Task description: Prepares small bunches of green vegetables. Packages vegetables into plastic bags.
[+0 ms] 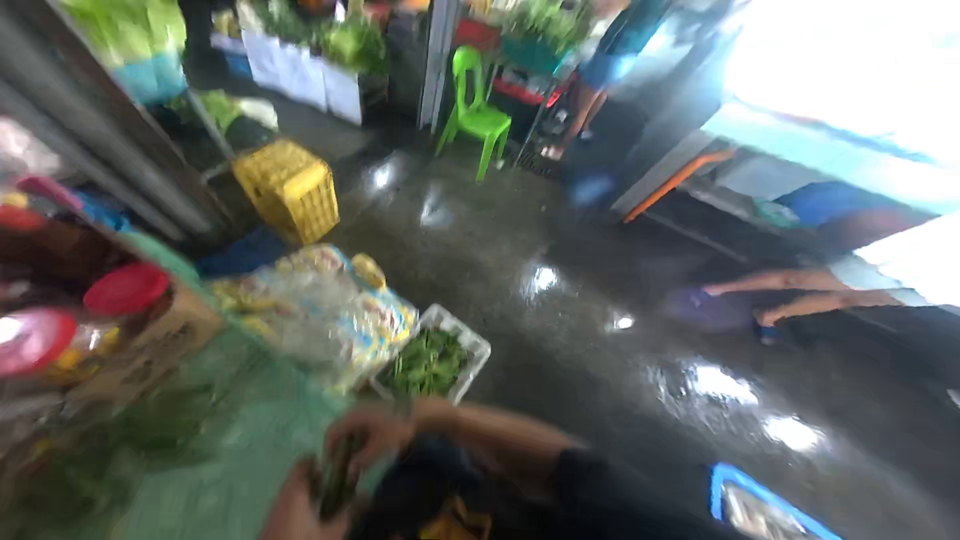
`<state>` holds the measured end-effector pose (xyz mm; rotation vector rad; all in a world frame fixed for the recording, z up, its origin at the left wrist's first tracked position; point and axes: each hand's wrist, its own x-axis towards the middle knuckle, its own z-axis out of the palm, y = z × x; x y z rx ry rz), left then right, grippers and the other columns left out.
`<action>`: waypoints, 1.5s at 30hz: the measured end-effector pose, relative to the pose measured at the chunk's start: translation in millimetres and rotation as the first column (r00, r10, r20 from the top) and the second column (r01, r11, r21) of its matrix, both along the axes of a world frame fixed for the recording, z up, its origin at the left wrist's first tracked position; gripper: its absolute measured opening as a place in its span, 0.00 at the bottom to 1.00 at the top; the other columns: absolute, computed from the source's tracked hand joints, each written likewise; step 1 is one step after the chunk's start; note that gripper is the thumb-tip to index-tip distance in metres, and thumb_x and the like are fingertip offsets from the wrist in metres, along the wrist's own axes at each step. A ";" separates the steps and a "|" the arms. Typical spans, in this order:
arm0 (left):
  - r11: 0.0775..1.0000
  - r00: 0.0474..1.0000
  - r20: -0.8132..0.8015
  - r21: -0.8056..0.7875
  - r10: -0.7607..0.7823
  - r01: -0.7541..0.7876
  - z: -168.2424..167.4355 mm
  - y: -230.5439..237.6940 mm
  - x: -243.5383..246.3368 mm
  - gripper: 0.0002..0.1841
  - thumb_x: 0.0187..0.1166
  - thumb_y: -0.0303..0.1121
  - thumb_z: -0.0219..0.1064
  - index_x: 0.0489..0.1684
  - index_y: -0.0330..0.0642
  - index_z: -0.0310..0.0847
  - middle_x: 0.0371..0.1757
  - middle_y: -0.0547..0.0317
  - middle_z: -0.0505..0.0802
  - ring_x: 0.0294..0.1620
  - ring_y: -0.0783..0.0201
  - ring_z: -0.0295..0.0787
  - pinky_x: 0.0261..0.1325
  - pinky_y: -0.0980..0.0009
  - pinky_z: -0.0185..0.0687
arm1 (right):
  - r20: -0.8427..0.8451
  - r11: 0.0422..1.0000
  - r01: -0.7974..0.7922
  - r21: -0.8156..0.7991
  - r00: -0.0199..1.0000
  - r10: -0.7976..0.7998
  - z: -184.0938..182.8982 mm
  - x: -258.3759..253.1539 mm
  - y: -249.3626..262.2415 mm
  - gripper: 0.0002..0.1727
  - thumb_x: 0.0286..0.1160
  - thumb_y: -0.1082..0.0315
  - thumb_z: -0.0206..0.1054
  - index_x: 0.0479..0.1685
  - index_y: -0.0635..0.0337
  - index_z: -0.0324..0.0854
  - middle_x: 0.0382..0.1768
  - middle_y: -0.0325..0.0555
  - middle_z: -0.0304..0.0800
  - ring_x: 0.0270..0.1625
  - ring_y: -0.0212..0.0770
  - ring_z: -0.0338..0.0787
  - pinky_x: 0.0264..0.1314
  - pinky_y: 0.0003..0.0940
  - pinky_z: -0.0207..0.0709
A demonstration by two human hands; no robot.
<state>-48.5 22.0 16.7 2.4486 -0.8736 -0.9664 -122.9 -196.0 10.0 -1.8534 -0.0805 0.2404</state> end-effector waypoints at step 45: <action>0.484 0.482 -0.157 -0.028 0.862 -0.875 -121.6 92.4 208.1 0.20 0.83 0.42 0.63 0.62 0.35 0.80 0.47 0.40 0.92 0.48 0.43 0.92 0.50 0.38 0.87 | 0.093 0.852 0.295 -0.433 0.954 -0.284 -108.9 241.7 105.2 0.15 0.83 0.60 0.66 0.59 0.56 0.87 0.57 0.54 0.89 0.56 0.50 0.90 0.61 0.52 0.86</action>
